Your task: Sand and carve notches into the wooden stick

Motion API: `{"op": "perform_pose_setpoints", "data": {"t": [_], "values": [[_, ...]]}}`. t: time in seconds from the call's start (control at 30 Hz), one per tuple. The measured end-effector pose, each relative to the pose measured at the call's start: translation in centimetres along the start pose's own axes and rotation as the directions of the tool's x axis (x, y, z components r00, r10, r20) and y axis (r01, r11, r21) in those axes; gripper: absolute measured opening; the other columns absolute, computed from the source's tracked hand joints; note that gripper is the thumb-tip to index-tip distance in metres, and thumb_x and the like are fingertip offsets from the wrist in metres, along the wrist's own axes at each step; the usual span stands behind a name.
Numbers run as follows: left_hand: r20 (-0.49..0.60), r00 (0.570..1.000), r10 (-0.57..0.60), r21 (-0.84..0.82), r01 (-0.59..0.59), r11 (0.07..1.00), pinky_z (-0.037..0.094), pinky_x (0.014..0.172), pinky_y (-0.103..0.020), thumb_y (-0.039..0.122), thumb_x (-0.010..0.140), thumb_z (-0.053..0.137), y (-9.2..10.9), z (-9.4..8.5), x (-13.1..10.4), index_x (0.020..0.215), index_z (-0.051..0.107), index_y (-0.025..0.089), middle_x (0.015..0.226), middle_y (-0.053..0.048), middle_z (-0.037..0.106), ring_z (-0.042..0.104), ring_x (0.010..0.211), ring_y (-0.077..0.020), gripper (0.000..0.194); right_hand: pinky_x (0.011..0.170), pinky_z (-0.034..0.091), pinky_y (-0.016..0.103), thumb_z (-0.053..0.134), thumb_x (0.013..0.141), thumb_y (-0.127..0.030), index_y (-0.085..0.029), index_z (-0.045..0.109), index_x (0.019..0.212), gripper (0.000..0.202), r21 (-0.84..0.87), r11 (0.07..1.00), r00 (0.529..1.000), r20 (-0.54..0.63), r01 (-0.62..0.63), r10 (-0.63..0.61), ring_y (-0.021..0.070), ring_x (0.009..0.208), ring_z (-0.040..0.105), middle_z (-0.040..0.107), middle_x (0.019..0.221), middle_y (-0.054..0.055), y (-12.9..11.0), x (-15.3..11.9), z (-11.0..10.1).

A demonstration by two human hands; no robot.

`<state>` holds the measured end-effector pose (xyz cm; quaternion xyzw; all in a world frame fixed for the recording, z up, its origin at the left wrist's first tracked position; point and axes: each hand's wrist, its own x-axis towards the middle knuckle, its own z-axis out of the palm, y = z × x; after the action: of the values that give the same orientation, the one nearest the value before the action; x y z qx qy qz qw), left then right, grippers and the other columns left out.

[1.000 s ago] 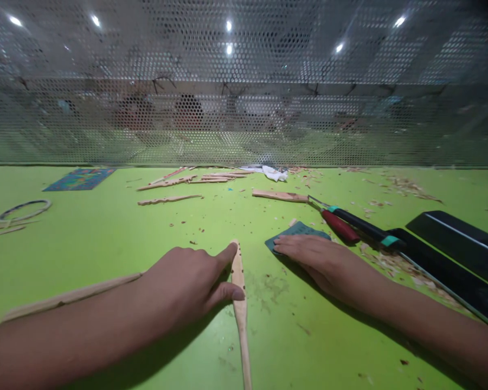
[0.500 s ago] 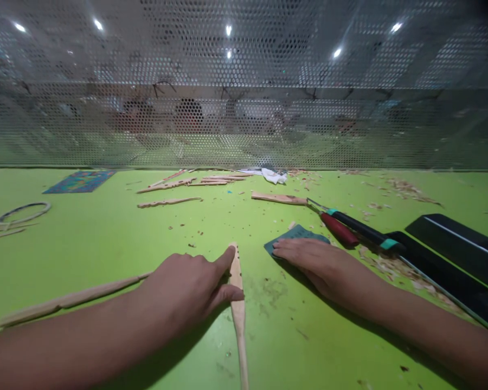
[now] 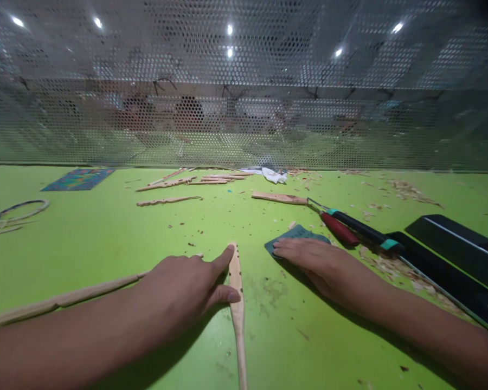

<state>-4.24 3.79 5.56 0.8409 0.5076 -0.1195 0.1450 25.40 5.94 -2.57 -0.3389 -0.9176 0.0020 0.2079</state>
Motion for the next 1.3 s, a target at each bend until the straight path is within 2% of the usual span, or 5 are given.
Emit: {"op": "perform_pose_setpoints", "data": {"t": [0.1,0.33,0.67,0.93,1.3], "values": [[-0.138,0.99,-0.007,-0.032,0.003,0.999,0.05,0.071,-0.028,0.054,0.109,0.036,0.2,0.4,-0.4,0.165,0.038,0.021,0.093,-0.01,0.079,0.073,0.081,-0.0251,0.064,0.105,0.06,0.048,0.046,0.102,-0.007,-0.02,0.067,0.139,0.044,-0.011,1.0,1.0,0.008,-0.001,0.001,0.0265,0.122,0.072,0.075,0.135,0.009,0.0,0.0,0.0],[0.094,0.993,-0.069,0.166,0.053,0.985,0.048,0.06,-0.035,0.061,0.106,0.043,0.1,-0.3,1.2,0.17,0.026,0.027,0.093,-0.016,0.082,0.078,0.081,-0.0376,0.075,0.105,0.06,0.05,0.048,0.103,-0.01,-0.021,0.068,0.138,0.042,0.005,1.0,1.0,0.017,-0.009,0.009,0.028,0.12,0.074,0.076,0.133,0.009,-0.1,0.1,-0.1],[0.076,0.997,0.022,0.072,-0.028,0.997,0.052,0.065,-0.041,0.063,0.106,0.043,-0.9,-0.1,1.3,0.169,0.027,0.024,0.095,-0.018,0.082,0.077,0.084,-0.0412,0.076,0.102,0.062,0.05,0.043,0.104,-0.008,-0.015,0.069,0.132,0.039,-0.035,0.999,1.0,0.026,0.012,-0.012,0.0285,0.116,0.075,0.077,0.13,0.013,-0.3,0.3,-0.4],[0.133,0.988,0.084,0.025,-0.088,0.996,0.054,0.07,-0.039,0.065,0.103,0.046,-1.0,-0.5,0.9,0.171,0.016,0.016,0.109,-0.022,0.08,0.077,0.092,-0.0383,0.09,0.105,0.061,0.049,0.046,0.104,-0.01,-0.022,0.067,0.137,0.041,-0.021,1.0,0.999,0.039,-0.005,0.006,0.0275,0.122,0.073,0.075,0.134,0.009,-0.1,0.1,-0.2],[0.082,0.995,0.052,0.163,-0.065,0.984,0.051,0.061,-0.039,0.078,0.096,0.046,-0.3,0.1,1.0,0.171,0.017,0.015,0.09,-0.018,0.081,0.077,0.081,-0.0418,0.102,0.103,0.062,0.048,0.047,0.102,-0.008,-0.016,0.069,0.134,0.04,-0.039,0.999,0.999,0.035,0.004,-0.002,0.0276,0.119,0.074,0.076,0.132,0.012,-0.2,0.2,-0.4]]}}
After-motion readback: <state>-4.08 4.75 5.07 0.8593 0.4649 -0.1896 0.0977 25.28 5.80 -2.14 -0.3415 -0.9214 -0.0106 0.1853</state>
